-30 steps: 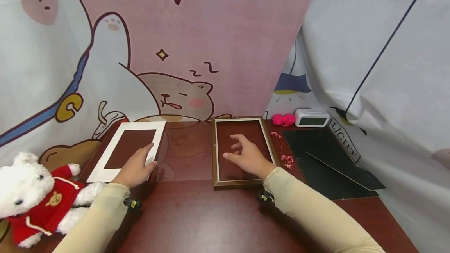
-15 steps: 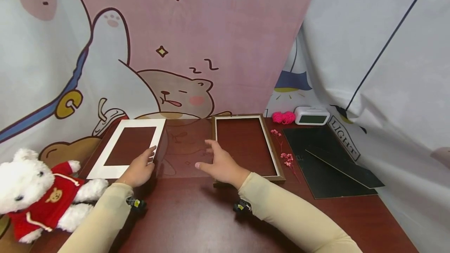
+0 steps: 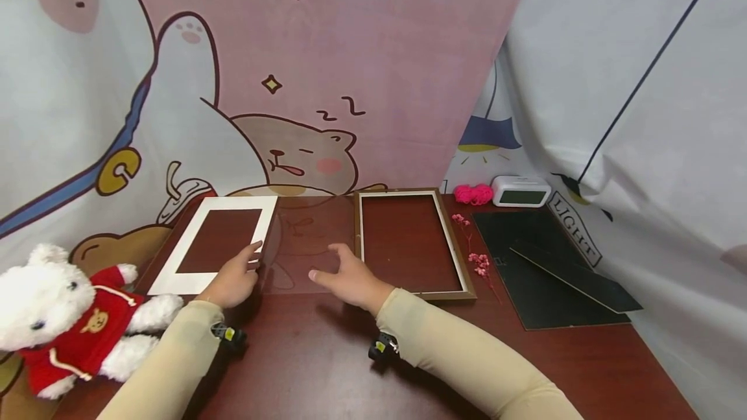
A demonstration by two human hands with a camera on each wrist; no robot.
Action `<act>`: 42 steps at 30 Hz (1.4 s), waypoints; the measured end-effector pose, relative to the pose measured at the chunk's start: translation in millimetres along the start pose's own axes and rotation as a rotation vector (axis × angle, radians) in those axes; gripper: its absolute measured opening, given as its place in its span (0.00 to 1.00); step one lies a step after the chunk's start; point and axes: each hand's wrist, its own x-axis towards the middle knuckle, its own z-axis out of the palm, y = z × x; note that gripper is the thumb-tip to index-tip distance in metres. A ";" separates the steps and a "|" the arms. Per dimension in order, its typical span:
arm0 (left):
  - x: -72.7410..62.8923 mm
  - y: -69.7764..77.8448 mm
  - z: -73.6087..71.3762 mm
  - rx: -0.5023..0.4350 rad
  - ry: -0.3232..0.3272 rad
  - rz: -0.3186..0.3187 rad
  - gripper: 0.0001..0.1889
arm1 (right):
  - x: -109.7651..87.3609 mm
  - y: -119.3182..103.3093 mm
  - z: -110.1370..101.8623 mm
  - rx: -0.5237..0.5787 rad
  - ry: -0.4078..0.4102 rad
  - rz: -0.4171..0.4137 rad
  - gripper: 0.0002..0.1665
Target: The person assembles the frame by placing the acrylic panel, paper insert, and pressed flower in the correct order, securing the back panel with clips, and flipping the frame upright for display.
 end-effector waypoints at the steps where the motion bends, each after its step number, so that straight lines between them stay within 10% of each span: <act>1: 0.2 0.6 -0.1 -0.002 0.002 0.001 0.37 | 0.6 0.3 0.7 0.001 0.004 0.004 0.49; 13: 6.4 9.3 -2.8 -0.031 -0.017 -0.048 0.36 | 2.9 1.5 2.2 0.056 -0.009 0.031 0.47; 28: 19.4 -2.5 -12.9 -0.466 0.022 -0.243 0.31 | 2.4 1.2 -1.2 0.112 -0.020 0.044 0.45; 42: 15.7 5.1 -4.9 -0.599 0.054 -0.212 0.31 | 2.8 1.1 -3.4 0.110 -0.021 0.063 0.45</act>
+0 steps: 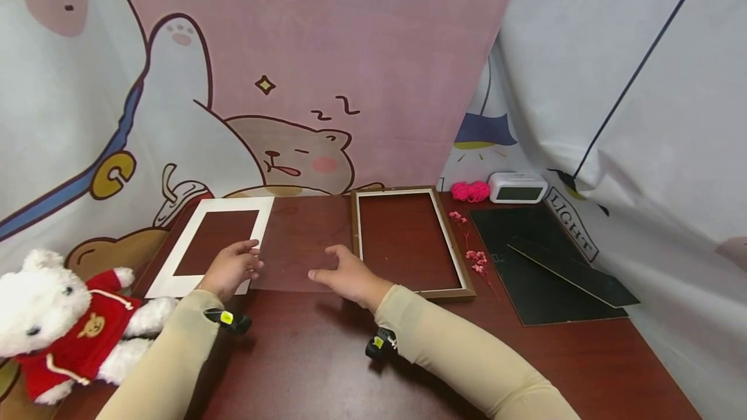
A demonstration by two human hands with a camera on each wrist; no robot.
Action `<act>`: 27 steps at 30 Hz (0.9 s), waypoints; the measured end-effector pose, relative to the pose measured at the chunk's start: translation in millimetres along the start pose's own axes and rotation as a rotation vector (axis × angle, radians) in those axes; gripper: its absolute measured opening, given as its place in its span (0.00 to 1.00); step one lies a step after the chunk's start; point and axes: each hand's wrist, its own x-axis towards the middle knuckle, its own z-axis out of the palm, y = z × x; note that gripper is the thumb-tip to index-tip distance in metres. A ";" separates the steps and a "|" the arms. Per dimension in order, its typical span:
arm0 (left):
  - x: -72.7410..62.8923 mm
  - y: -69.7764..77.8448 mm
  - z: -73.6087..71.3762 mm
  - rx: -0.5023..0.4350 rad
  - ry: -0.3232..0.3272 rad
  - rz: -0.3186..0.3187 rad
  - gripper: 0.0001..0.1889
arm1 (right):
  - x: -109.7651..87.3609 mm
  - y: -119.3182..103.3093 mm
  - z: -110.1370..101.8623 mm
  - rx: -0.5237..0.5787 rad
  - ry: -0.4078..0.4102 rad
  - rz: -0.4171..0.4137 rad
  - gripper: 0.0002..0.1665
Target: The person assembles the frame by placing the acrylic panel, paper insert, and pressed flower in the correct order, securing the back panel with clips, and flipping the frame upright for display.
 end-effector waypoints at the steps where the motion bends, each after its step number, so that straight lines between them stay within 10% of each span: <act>1: -0.8 0.1 1.5 -0.009 -0.003 -0.001 0.31 | 0.3 0.0 -0.1 0.000 0.000 0.003 0.45; 27: -14.3 -0.9 0.4 -0.106 0.070 0.021 0.38 | 9.9 -0.4 -30.6 0.020 0.124 0.031 0.42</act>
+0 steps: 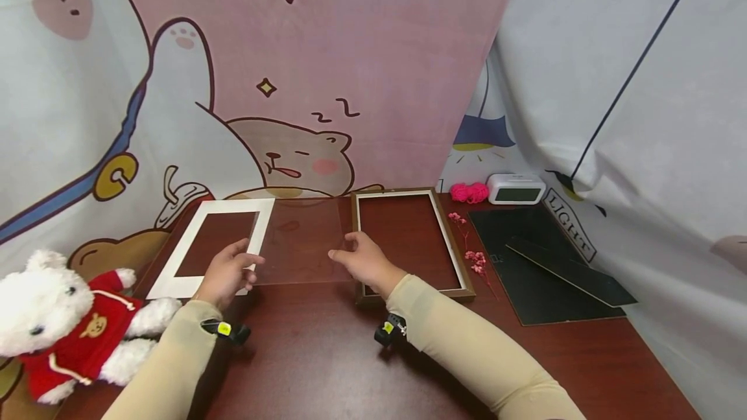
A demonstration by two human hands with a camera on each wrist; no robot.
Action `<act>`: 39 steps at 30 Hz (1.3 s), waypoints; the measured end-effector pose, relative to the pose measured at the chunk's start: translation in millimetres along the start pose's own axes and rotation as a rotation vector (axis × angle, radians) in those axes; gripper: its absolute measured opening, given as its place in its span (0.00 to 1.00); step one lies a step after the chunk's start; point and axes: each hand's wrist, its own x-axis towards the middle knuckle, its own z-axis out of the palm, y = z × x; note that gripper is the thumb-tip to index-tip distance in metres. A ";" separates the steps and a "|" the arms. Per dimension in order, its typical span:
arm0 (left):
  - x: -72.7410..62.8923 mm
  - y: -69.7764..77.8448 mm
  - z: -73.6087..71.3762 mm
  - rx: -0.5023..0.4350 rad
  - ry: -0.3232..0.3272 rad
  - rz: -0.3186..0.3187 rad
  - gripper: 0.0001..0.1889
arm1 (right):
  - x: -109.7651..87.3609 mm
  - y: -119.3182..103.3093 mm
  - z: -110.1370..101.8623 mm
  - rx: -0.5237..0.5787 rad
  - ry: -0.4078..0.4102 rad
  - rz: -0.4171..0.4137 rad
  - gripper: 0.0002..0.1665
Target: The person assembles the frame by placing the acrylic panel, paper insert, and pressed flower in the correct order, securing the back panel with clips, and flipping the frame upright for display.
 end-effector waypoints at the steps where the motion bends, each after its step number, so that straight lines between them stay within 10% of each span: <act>1: -1.7 0.1 0.3 -0.005 0.002 0.008 0.38 | 1.7 1.8 -1.6 0.033 -0.005 0.011 0.42; 10: -19.7 1.4 6.6 -0.055 0.019 0.099 0.35 | 4.2 9.7 -13.5 0.228 -0.039 0.080 0.44; 20: -31.4 5.5 27.3 -0.137 -0.002 0.136 0.36 | 2.0 24.4 -32.3 0.192 -0.098 -0.021 0.45; 39: -14.2 -0.8 78.2 -0.098 -0.177 0.169 0.37 | -14.2 47.3 -99.2 0.085 -0.060 -0.011 0.43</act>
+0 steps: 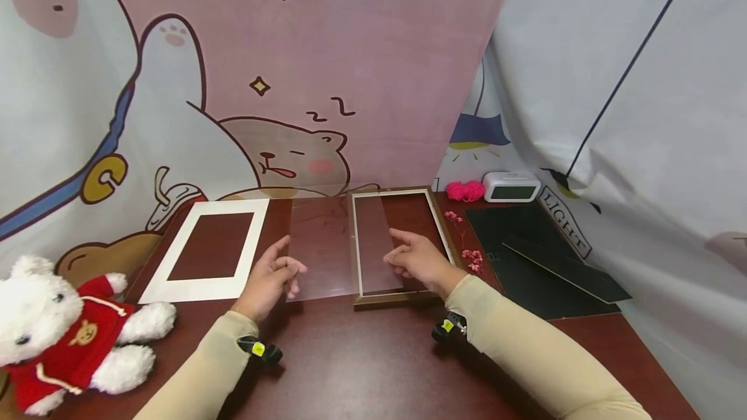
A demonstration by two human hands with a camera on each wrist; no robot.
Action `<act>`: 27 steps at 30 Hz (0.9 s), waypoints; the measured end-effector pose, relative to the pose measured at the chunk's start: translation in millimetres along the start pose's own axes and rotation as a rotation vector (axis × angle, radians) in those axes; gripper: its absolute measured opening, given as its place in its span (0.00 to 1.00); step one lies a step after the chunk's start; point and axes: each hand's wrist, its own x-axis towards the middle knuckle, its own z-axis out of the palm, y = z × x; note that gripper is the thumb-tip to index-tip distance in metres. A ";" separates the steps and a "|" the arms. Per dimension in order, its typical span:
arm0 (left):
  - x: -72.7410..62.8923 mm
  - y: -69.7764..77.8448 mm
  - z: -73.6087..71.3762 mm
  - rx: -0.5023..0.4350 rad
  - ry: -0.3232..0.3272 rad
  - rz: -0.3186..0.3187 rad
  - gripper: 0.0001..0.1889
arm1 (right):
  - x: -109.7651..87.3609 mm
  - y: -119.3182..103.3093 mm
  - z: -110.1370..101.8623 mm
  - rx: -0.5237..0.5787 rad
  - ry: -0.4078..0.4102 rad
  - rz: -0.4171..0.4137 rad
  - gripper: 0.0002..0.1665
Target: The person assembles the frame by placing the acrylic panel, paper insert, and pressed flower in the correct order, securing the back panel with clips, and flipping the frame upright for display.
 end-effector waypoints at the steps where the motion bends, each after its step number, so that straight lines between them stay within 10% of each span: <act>1: 1.7 -0.7 2.9 -0.002 -0.008 0.000 0.37 | -1.0 0.7 -4.1 -0.003 -0.001 0.003 0.43; 27: 50.0 -8.7 77.1 0.138 -0.182 -0.015 0.39 | -19.5 22.1 -93.0 -0.198 0.056 0.097 0.41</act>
